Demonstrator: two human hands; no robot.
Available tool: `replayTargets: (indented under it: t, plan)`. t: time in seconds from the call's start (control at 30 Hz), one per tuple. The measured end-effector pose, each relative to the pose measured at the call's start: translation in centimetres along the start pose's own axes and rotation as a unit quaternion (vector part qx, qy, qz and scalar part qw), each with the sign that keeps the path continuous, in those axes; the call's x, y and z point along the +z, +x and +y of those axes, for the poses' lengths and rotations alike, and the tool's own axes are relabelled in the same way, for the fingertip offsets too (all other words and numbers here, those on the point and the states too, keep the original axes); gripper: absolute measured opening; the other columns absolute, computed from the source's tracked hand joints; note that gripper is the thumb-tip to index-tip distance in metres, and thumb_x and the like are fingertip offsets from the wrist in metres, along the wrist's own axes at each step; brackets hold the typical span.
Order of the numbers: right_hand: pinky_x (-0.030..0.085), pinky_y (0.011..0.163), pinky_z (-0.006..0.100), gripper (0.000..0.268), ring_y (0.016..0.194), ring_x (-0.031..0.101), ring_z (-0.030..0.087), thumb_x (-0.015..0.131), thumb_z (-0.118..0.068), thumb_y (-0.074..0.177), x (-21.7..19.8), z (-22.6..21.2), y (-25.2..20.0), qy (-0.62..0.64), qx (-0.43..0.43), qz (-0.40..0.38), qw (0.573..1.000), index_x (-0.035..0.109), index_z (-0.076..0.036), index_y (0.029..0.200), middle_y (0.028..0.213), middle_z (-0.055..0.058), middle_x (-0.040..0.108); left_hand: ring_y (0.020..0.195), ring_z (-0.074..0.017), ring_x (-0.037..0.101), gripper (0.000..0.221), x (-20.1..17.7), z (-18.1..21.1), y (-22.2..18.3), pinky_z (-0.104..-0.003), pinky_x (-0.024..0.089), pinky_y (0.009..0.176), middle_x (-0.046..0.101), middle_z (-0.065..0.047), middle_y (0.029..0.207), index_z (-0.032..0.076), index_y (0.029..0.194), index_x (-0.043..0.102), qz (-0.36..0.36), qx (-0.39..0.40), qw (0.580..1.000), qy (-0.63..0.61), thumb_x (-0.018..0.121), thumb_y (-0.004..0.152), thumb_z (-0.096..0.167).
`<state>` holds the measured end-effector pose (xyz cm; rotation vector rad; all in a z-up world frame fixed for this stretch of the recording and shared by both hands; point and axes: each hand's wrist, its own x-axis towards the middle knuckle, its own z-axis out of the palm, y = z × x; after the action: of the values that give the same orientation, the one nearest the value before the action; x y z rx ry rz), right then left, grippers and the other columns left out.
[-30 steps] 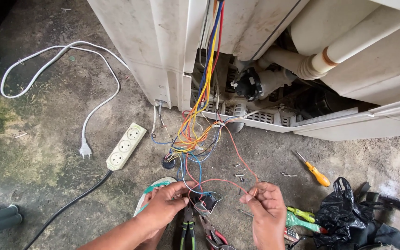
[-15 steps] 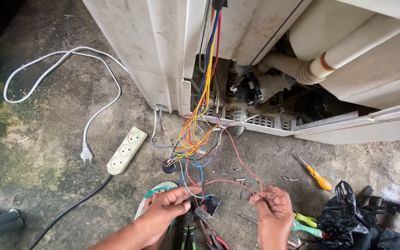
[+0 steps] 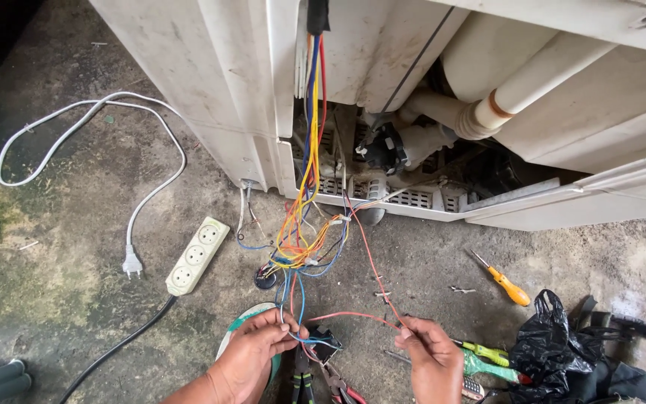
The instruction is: Repairing the internal wiring of a washing machine by stripping, connecting, and taping wires.
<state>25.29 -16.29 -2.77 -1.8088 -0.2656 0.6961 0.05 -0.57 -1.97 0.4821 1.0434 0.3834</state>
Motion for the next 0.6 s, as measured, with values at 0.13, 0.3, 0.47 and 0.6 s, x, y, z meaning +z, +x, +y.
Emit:
replayTargets:
  t: [0.13,0.3,0.47,0.6]
  plan:
    - [0.060,0.068,0.033,0.017,0.065,0.071,0.021,0.069,0.000,0.087,-0.9,-0.4,0.0,-0.045,-0.011,-0.050,0.998,0.080,0.003,0.100,0.069,0.016,0.075,0.085,-0.0320,0.074,0.008,-0.3,-0.6,0.6,-0.044,0.060,0.084,0.078,-0.024,0.085,-0.001,0.082,0.065,0.008,-0.010,1.000,-0.010,0.059,0.086,0.001]
    - [0.060,0.069,0.033,0.017,0.065,0.072,0.023,0.069,0.001,0.087,-2.2,-2.2,0.1,-0.034,-0.009,-0.044,0.998,0.080,0.005,0.100,0.078,0.013,0.075,0.080,-0.0291,0.072,0.006,-1.1,-1.7,1.3,-0.044,0.060,0.081,0.074,-0.022,0.079,0.002,0.081,0.063,0.019,-0.005,0.999,-0.025,0.061,0.086,0.001]
    - [0.053,0.068,0.027,0.019,0.063,0.069,0.023,0.070,0.001,0.088,-3.5,-2.0,0.4,-0.013,-0.026,-0.033,0.999,0.077,0.008,0.104,0.069,0.019,0.073,0.076,-0.0276,0.069,0.005,-1.2,-1.9,1.5,-0.046,0.061,0.078,0.070,-0.020,0.075,0.004,0.081,0.063,0.044,-0.004,0.998,-0.036,0.063,0.086,0.001]
    - [0.054,0.060,0.028,0.019,0.057,0.063,0.020,0.070,0.002,0.087,-3.1,-1.8,-0.3,-0.005,-0.071,-0.044,0.996,0.078,0.007,0.103,0.065,0.015,0.067,0.074,-0.0276,0.070,0.006,-1.6,-1.9,1.6,-0.043,0.060,0.074,0.072,-0.020,0.075,0.003,0.081,0.063,0.043,-0.007,0.999,-0.017,0.061,0.087,0.001]
